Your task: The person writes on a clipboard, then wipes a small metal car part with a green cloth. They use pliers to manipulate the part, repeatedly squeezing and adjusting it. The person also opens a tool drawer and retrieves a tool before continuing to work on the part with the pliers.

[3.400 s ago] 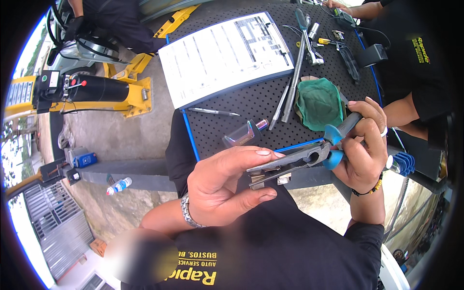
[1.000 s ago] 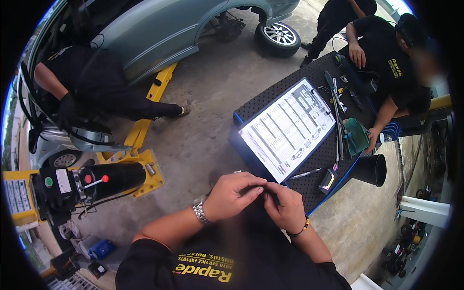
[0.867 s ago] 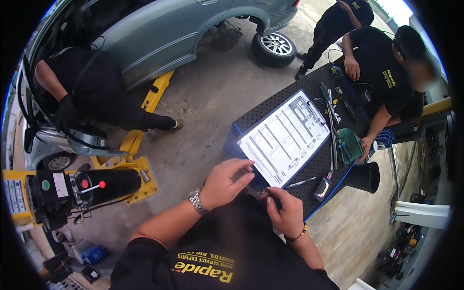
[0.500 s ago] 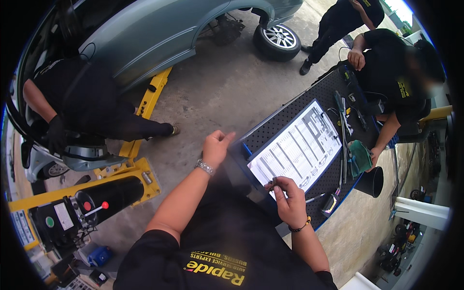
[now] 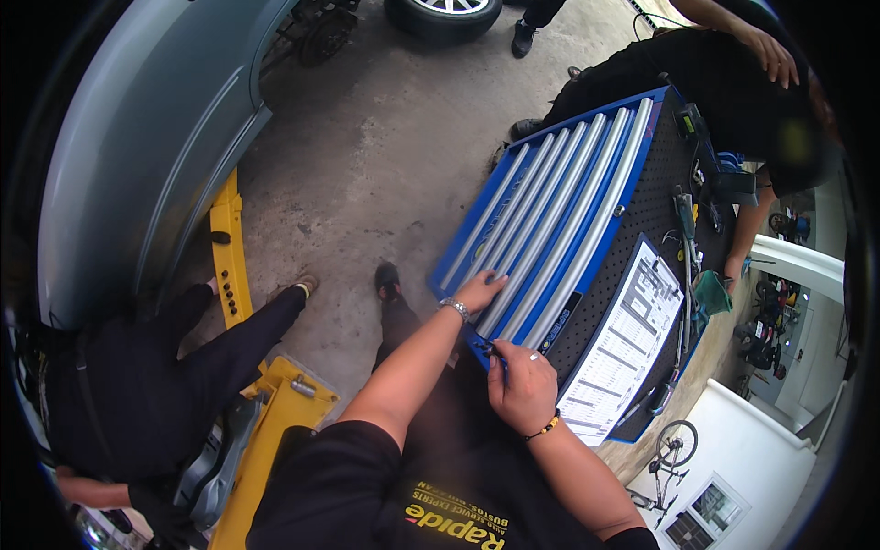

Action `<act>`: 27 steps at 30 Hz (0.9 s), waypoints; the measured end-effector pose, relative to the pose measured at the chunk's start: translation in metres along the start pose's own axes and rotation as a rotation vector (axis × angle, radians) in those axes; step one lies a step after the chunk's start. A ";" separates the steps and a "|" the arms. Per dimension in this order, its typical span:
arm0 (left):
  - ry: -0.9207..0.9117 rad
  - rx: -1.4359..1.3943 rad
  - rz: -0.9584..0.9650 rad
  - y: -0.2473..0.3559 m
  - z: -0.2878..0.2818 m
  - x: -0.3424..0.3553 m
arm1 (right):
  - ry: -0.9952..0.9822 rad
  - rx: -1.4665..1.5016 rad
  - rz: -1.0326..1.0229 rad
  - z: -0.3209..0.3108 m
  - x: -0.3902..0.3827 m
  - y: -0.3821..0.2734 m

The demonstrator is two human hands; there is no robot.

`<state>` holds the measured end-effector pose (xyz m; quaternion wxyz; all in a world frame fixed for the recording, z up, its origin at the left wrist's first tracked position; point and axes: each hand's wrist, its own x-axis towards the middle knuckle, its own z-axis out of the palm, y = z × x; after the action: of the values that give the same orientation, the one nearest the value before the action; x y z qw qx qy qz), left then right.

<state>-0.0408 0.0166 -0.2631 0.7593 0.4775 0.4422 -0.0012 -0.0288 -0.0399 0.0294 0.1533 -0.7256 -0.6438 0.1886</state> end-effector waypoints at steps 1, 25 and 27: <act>-0.012 0.056 -0.011 0.000 -0.001 0.000 | 0.008 -0.002 0.016 0.001 0.001 0.001; 0.336 0.860 0.285 0.080 -0.087 -0.050 | 0.097 0.125 -0.035 -0.005 -0.002 0.008; 0.251 0.715 0.454 0.080 -0.046 -0.046 | 0.121 0.134 -0.037 -0.006 -0.004 0.010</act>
<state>-0.0656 0.0742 -0.1812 0.4678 0.7916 0.3867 0.0707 -0.0174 -0.0447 0.0300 0.2436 -0.7118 -0.6324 0.1843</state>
